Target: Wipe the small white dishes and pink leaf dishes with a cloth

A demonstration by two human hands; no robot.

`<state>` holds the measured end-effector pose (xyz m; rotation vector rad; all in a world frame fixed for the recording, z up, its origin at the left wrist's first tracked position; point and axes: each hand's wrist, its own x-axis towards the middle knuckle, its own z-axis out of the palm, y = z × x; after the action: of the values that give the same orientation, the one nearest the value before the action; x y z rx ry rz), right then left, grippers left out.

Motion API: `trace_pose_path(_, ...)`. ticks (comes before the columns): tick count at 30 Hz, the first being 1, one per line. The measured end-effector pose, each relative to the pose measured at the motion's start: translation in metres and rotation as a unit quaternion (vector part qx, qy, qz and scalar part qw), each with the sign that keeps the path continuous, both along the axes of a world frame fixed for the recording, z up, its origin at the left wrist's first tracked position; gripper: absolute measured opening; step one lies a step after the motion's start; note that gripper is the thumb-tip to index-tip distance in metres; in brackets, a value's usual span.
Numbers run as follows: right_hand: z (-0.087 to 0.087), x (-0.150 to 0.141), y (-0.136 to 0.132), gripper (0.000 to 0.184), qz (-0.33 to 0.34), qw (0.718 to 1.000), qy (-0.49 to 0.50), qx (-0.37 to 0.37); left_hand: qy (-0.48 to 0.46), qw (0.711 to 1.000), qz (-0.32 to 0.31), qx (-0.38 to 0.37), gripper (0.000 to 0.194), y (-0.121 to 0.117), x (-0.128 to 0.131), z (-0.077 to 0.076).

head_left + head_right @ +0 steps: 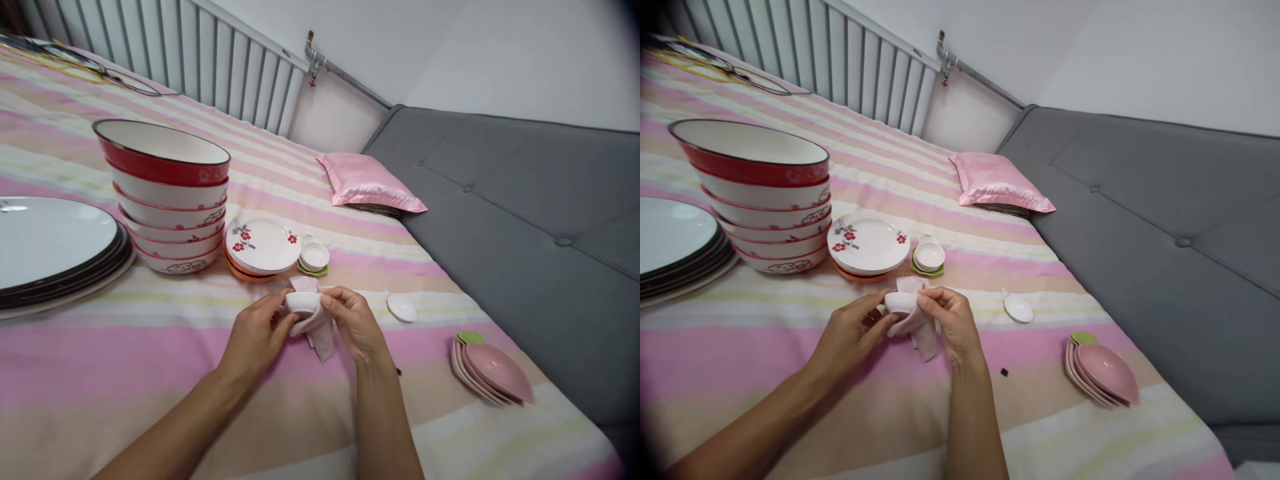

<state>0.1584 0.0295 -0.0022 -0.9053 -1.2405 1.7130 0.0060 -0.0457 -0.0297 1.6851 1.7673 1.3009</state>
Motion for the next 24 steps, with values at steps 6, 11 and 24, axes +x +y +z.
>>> trace_pose_path(6,-0.0020,-0.0027,-0.0020,0.018,0.012,0.997,-0.049,0.055,0.039,0.999,0.007,-0.002,0.027,-0.0003,-0.0002,-0.0024)
trace_pose_path(11,-0.0001,-0.0062,-0.0058,0.016,0.001,0.994,-0.070,0.088,-0.010,0.999,-0.017,-0.044,0.023,0.0000,-0.0001,0.0000)
trace_pose_path(24,0.0032,-0.0071,-0.0084,0.036,0.054,0.990,-0.059,0.118,-0.253,0.963,-0.070,-0.058,0.039,0.0053,-0.0004,-0.0063)
